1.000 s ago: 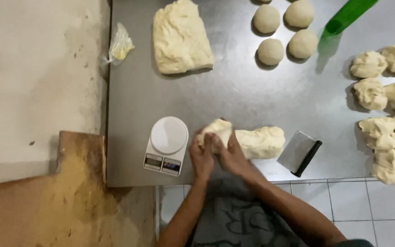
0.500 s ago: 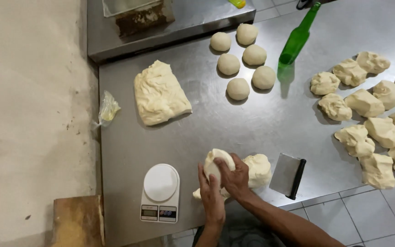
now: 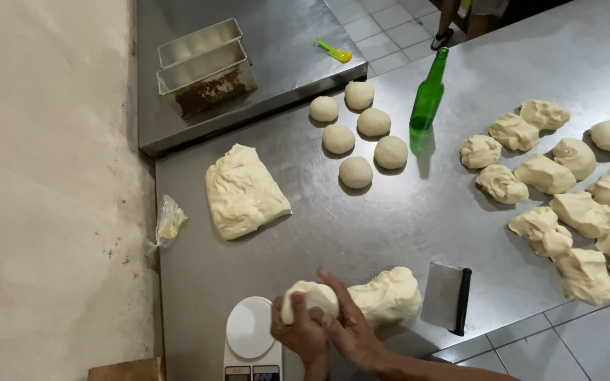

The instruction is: Cutting, weighing, and shaping portions of dough for bread production.

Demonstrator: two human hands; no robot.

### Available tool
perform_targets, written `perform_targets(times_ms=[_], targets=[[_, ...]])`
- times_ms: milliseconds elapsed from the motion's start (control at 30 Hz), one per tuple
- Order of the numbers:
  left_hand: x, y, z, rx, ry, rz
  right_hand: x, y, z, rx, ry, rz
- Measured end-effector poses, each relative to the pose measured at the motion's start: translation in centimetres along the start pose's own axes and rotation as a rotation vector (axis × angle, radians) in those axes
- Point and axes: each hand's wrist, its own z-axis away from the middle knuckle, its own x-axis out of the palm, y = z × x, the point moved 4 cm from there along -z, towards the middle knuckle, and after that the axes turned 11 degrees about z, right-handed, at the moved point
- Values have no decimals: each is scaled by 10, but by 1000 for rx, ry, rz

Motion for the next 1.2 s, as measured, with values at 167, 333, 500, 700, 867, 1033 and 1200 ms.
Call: perform_targets(times_ms=[167, 333, 500, 700, 867, 1033, 1200], targets=[[3, -15, 13, 101, -471, 17, -6, 65, 8, 321, 157, -468], [18, 8, 21, -49, -761, 54, -42, 20, -9, 247, 222, -75], [-4, 48, 60, 120, -737, -58, -67, -32, -28, -289, 317, 176], [1, 68, 93, 119, -827, 99, -64, -52, -27, -608, 84, 357], [71, 96, 81, 124, -761, 180, -51, -61, -18, -471, 257, 256], [66, 75, 54, 175, -706, 277, -40, -28, -12, 275, 32, -761], [47, 52, 51, 248, -636, 119, -43, -12, -20, 294, 175, -761]])
